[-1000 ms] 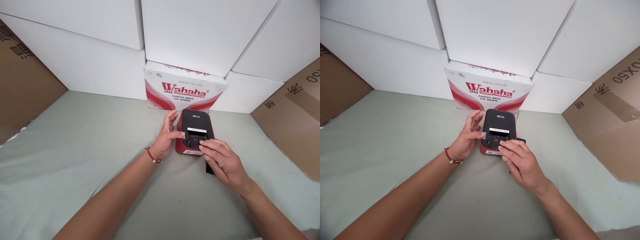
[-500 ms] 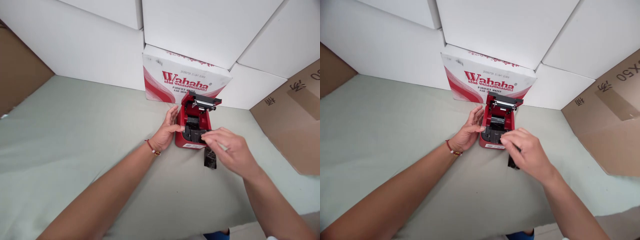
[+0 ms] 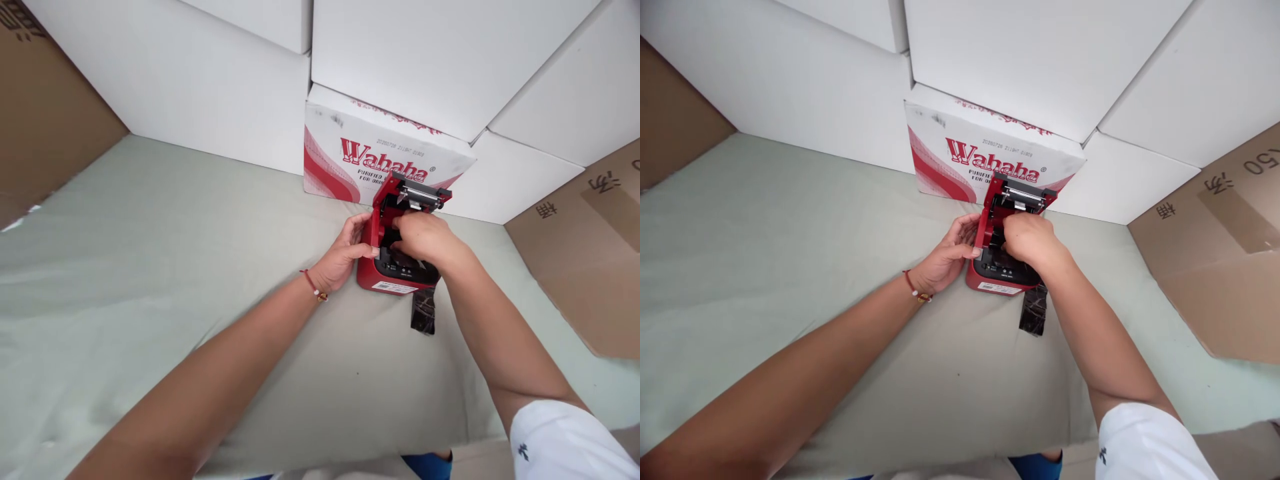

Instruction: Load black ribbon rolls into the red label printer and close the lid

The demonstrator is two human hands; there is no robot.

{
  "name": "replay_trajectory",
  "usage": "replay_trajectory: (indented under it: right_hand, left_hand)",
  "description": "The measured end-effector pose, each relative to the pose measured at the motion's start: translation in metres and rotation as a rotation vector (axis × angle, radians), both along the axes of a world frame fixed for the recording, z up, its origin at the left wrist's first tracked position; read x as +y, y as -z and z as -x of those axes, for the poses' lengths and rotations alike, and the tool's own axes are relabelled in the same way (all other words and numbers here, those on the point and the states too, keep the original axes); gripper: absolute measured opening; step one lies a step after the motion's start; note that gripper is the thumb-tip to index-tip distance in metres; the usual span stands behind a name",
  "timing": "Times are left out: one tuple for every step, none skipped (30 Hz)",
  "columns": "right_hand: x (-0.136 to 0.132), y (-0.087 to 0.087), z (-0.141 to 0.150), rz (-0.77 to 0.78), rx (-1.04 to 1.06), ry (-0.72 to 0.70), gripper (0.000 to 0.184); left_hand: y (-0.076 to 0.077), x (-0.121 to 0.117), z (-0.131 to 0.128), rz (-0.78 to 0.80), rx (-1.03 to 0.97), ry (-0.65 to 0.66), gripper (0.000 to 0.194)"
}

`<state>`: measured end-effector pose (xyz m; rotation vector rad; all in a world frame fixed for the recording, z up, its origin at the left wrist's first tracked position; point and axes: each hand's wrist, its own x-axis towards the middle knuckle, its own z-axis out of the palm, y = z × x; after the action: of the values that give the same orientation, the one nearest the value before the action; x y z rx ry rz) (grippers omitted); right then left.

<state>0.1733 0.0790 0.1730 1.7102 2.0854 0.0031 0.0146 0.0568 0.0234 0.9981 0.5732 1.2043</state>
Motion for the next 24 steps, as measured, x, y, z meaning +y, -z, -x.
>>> replay_trajectory:
  right_hand:
    - [0.001,0.002,0.0,-0.003,-0.004,0.008,0.037]
    - [0.001,0.004,-0.001,-0.009,0.001,0.008,0.037]
    - [0.0,0.005,-0.003,-0.015,0.011,0.005,0.036]
    - [-0.001,0.005,-0.005,-0.019,0.022,0.001,0.035]
    - [-0.003,0.005,-0.007,-0.023,0.037,0.0,0.034]
    - [-0.005,0.004,-0.01,-0.029,0.057,0.003,0.033]
    - [-0.008,0.004,-0.012,-0.038,0.084,0.008,0.032]
    - [-0.01,0.003,-0.015,-0.051,0.113,0.017,0.032]
    - [-0.014,0.003,-0.017,-0.068,0.141,0.03,0.032]
    - [-0.017,0.003,-0.021,-0.092,0.17,0.044,0.033]
    - [-0.02,0.004,-0.025,-0.115,0.2,0.053,0.032]
    - [-0.024,0.005,-0.029,-0.133,0.235,0.061,0.03]
    - [-0.027,0.006,-0.035,-0.142,0.283,0.074,0.027]
    - [-0.03,0.008,-0.042,-0.147,0.35,0.094,0.024]
    - [-0.034,0.01,-0.049,-0.152,0.439,0.119,0.022]
    - [-0.037,0.011,-0.056,-0.158,0.551,0.147,0.02]
    - [-0.042,0.012,-0.063,-0.167,0.679,0.17,0.02]
    - [-0.047,0.013,-0.07,-0.174,0.815,0.181,0.021]
    - [-0.053,0.012,-0.076,-0.174,0.948,0.18,0.024]
    - [-0.06,0.011,-0.081,-0.169,1.07,0.173,0.028]
    - [-0.069,0.009,-0.087,-0.158,1.174,0.173,0.031]
    - [-0.079,0.007,-0.093,-0.161,1.262,0.183,0.034]
    - [-0.089,0.005,-0.101,-0.181,1.332,0.208,0.037]
    - [-0.1,0.003,-0.109,-0.213,1.381,0.247,0.039]
  left_hand:
    - [-0.001,0.0,0.0,0.019,-0.016,0.0,0.08]
    - [-0.002,-0.001,-0.001,0.04,-0.034,0.002,0.08]
    - [-0.004,-0.001,-0.002,0.057,-0.053,0.005,0.08]
    - [-0.006,-0.002,-0.002,0.067,-0.068,0.009,0.08]
    - [-0.007,-0.003,-0.003,0.071,-0.078,0.015,0.079]
    - [-0.008,-0.003,-0.003,0.071,-0.083,0.017,0.078]
    - [-0.009,-0.003,-0.003,0.07,-0.086,0.018,0.077]
    - [-0.01,-0.004,-0.004,0.069,-0.088,0.017,0.076]
    - [-0.011,-0.004,-0.003,0.069,-0.09,0.015,0.075]
    - [-0.011,-0.004,-0.003,0.072,-0.094,0.014,0.075]
    - [-0.011,-0.004,-0.003,0.079,-0.095,0.017,0.074]
    - [-0.011,-0.004,-0.003,0.089,-0.093,0.024,0.073]
    - [-0.011,-0.004,-0.003,0.1,-0.086,0.037,0.071]
    - [-0.01,-0.004,-0.003,0.111,-0.077,0.053,0.069]
    - [-0.01,-0.004,-0.003,0.118,-0.068,0.069,0.066]
    - [-0.01,-0.004,-0.004,0.12,-0.062,0.08,0.063]
    - [-0.01,-0.004,-0.004,0.118,-0.06,0.084,0.061]
    - [-0.011,-0.004,-0.005,0.115,-0.064,0.083,0.059]
    - [-0.011,-0.004,-0.006,0.114,-0.069,0.076,0.059]
    - [-0.011,-0.004,-0.006,0.118,-0.077,0.073,0.059]
    - [-0.011,-0.004,-0.007,0.122,-0.082,0.074,0.06]
    - [-0.011,-0.004,-0.007,0.113,-0.08,0.068,0.06]
    - [-0.011,-0.004,-0.008,0.094,-0.076,0.056,0.057]
    - [-0.01,-0.004,-0.008,0.07,-0.073,0.048,0.054]
